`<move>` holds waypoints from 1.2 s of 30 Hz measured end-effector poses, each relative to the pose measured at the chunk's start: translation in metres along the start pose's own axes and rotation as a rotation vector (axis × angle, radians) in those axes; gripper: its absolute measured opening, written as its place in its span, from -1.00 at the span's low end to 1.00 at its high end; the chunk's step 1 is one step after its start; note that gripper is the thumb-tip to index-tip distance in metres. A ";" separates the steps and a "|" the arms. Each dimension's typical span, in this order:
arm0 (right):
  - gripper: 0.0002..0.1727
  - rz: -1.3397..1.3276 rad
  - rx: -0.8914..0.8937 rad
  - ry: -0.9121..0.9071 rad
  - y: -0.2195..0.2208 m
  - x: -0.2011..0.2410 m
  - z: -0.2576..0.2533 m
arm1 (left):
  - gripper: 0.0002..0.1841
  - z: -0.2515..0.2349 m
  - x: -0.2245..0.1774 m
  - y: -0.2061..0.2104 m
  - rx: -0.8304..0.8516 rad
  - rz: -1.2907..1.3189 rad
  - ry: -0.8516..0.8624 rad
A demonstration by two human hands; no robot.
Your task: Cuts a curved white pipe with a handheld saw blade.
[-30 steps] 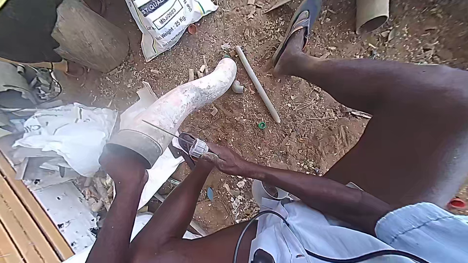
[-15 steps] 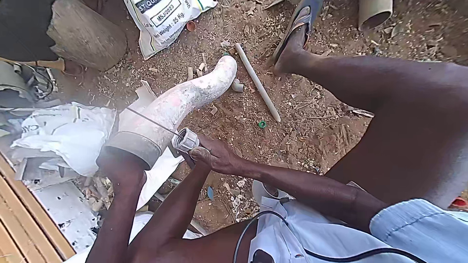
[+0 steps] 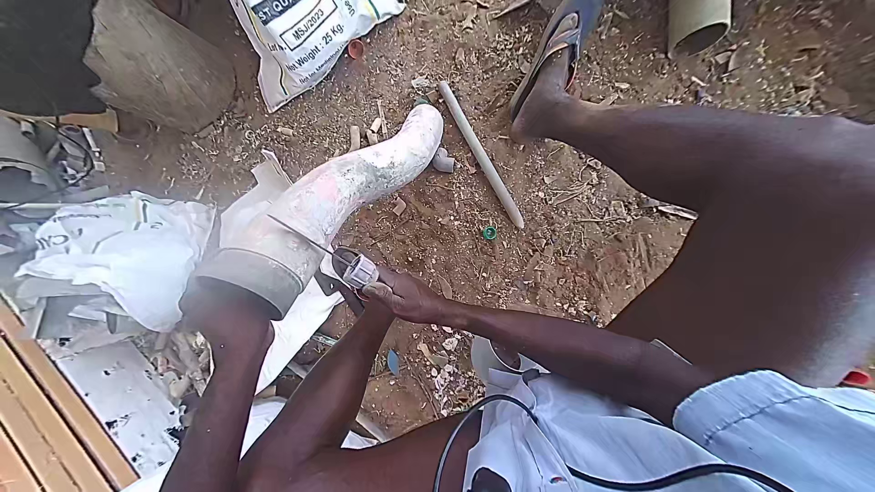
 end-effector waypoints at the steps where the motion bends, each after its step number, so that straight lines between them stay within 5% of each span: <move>1: -0.47 -0.012 0.025 0.043 0.002 -0.013 0.007 | -0.64 -0.002 0.003 -0.002 0.007 0.006 0.013; 4: -0.48 -0.033 0.041 0.077 -0.001 -0.017 0.021 | -0.64 0.001 0.015 -0.007 0.024 0.011 0.042; 9: -0.51 -0.052 -0.091 -0.169 -0.008 0.034 0.000 | -0.66 -0.002 0.004 -0.005 0.005 -0.043 0.049; 14: -0.39 0.016 0.026 -0.047 0.012 -0.012 0.011 | -0.66 -0.006 0.014 -0.007 0.054 -0.004 0.066; 21: -0.43 -0.038 -0.073 -0.170 -0.006 0.032 -0.001 | -0.69 -0.003 0.010 -0.006 0.023 -0.080 0.081; 26: -0.32 0.053 0.039 -0.092 0.014 -0.016 0.012 | -0.65 -0.005 0.022 -0.009 0.053 -0.010 0.063; 33: -0.46 -0.042 -0.109 -0.225 -0.013 0.040 0.002 | -0.67 0.001 0.012 -0.007 0.073 -0.051 0.104; 36: -0.41 0.038 0.071 -0.091 0.001 -0.004 0.015 | -0.69 0.001 0.014 -0.005 0.076 -0.061 0.079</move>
Point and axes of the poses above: each hand's wrist, its own z-axis away from the middle knuckle, its own y-axis out of the palm, x = y × z, the point moved 4 cm from there along -z, towards the middle knuckle, and after that the axes turned 4 degrees about z, right-handed, at the moved point
